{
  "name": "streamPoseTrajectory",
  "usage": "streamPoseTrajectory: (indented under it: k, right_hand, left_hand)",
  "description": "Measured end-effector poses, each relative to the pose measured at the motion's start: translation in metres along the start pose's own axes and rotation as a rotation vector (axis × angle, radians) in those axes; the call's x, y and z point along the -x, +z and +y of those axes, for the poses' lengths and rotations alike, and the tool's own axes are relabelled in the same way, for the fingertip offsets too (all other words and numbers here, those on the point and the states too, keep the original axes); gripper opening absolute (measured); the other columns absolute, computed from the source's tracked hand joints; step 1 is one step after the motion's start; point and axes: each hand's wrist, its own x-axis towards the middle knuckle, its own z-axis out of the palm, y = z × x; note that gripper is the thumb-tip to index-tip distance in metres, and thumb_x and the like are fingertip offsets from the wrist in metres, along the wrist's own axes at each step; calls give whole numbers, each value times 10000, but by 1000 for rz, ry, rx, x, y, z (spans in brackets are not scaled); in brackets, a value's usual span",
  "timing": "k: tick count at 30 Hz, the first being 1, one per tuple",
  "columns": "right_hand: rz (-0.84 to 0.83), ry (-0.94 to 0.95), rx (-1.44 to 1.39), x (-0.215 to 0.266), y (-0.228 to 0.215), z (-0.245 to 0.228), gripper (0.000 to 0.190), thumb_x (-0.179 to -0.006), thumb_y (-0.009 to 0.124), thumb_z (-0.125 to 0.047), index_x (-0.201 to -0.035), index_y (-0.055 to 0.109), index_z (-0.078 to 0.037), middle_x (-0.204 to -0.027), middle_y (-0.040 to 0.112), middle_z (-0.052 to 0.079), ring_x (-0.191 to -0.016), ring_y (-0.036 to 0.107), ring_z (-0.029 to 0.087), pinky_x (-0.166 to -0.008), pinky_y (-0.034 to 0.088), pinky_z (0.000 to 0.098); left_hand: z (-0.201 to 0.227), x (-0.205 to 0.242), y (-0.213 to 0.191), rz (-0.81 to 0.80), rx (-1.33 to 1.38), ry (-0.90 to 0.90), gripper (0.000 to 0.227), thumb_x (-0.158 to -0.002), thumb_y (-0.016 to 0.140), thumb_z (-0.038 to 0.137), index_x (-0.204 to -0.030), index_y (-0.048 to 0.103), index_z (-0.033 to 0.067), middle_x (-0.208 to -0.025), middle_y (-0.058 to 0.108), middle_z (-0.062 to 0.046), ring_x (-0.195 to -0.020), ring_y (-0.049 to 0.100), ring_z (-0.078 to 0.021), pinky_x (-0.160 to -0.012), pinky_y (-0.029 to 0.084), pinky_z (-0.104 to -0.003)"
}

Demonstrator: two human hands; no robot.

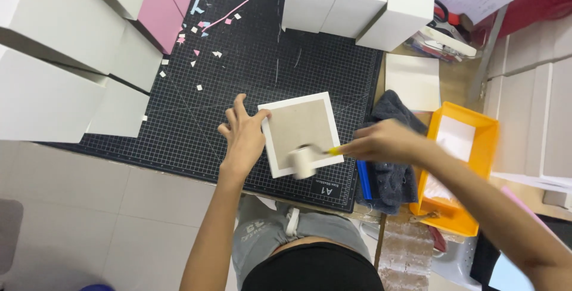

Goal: Assembling cardboard boxes by applying glue with a roller and smoothing edges with a plastic tool.

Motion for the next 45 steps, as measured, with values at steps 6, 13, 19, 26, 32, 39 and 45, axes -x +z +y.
streamPoseTrajectory:
  k: [6,13,19,26,32,39,45]
  right_hand:
    - [27,7,-46,20,-2,20,158,-884,693,-297,-1008,792,-294,-607,672,-25,-466,605,176,-466,503,290]
    - [19,-41,-94,-14,9,-2,153,-898,699,-303,-1020,789,-284,-675,695,-34,-562,664,202,-524,539,334]
    - [8,135,-9,38,-10,32,159,-882,686,-337,-992,794,-296,-687,720,-34,-580,691,203,-547,556,295]
    - [339,787,-366,79,14,-66,416,-899,681,-204,-1300,672,-314,-1133,777,-66,-700,636,79,-641,485,234]
    - [688,993,-416,15,73,-140,344,-949,657,-146,-1264,716,-270,-1007,795,69,-858,764,266,-767,590,342]
    - [591,1150,-370,32,80,-169,334,-949,640,-173,-1244,732,-299,-957,807,84,-837,769,266,-745,597,353]
    - [622,1141,-335,34,81,-181,342,-939,637,-155,-1252,719,-266,-942,795,142,-870,746,362,-746,588,443]
  left_hand:
    - [-3,0,4,19,-42,3,486,-826,512,-207,-1124,727,110,-1501,239,-239,-1218,329,-421,-948,289,-626]
    - [-2,-1,7,29,-71,14,517,-801,517,-222,-1129,727,118,-1505,235,-235,-1215,333,-425,-935,299,-613]
    - [-3,-1,3,15,-74,41,556,-791,513,-235,-1159,717,128,-1502,233,-241,-1218,328,-433,-935,294,-627]
    - [-14,-5,5,-37,-136,94,451,-885,479,-69,-1203,650,202,-1554,174,-202,-1308,270,-403,-982,289,-644]
    - [-11,-4,-6,-40,-107,154,489,-840,517,-180,-1156,725,130,-1498,257,-250,-1191,351,-424,-920,309,-630]
    - [-14,-4,-9,-54,-102,177,490,-840,522,-172,-1179,723,120,-1499,249,-265,-1190,348,-428,-916,315,-649]
    - [-17,-3,-8,-49,-98,184,501,-836,518,-172,-1186,723,122,-1495,262,-262,-1175,359,-423,-909,319,-652]
